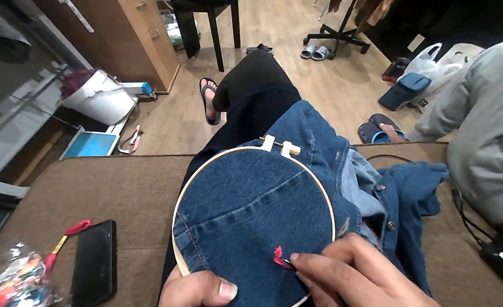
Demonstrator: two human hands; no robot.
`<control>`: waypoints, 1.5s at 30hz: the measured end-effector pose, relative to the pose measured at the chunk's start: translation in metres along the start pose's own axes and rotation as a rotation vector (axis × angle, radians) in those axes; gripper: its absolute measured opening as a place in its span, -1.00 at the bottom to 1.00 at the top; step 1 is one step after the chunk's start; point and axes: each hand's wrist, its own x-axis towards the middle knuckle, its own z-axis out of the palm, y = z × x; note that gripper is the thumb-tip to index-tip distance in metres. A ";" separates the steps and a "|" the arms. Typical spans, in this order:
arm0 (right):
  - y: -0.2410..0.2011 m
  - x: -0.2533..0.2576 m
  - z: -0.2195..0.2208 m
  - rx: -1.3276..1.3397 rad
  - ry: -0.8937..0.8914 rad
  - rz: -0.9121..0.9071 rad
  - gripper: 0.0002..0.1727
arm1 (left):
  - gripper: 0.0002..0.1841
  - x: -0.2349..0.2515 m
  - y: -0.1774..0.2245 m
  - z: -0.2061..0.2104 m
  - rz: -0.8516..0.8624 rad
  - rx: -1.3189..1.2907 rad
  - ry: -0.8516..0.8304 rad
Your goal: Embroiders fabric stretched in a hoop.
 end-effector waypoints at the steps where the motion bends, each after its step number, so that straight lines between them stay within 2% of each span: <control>1: 0.000 0.000 0.000 -0.008 -0.004 0.000 -0.89 | -0.60 0.000 0.000 0.000 -0.002 0.004 -0.002; 13: -0.004 0.003 0.003 0.029 0.002 0.041 -0.87 | -0.58 -0.003 0.001 0.005 0.021 0.070 0.009; 22: 0.002 0.002 0.010 0.092 0.008 0.085 -0.82 | -0.66 0.002 0.001 -0.001 -0.084 -0.094 -0.021; 27: 0.003 0.002 0.010 0.154 0.013 0.096 -0.80 | -0.67 0.005 0.000 -0.006 -0.122 -0.195 -0.117; 45: 0.003 0.001 0.007 0.179 0.006 0.095 -0.76 | -0.64 0.005 0.002 -0.005 -0.086 -0.170 -0.143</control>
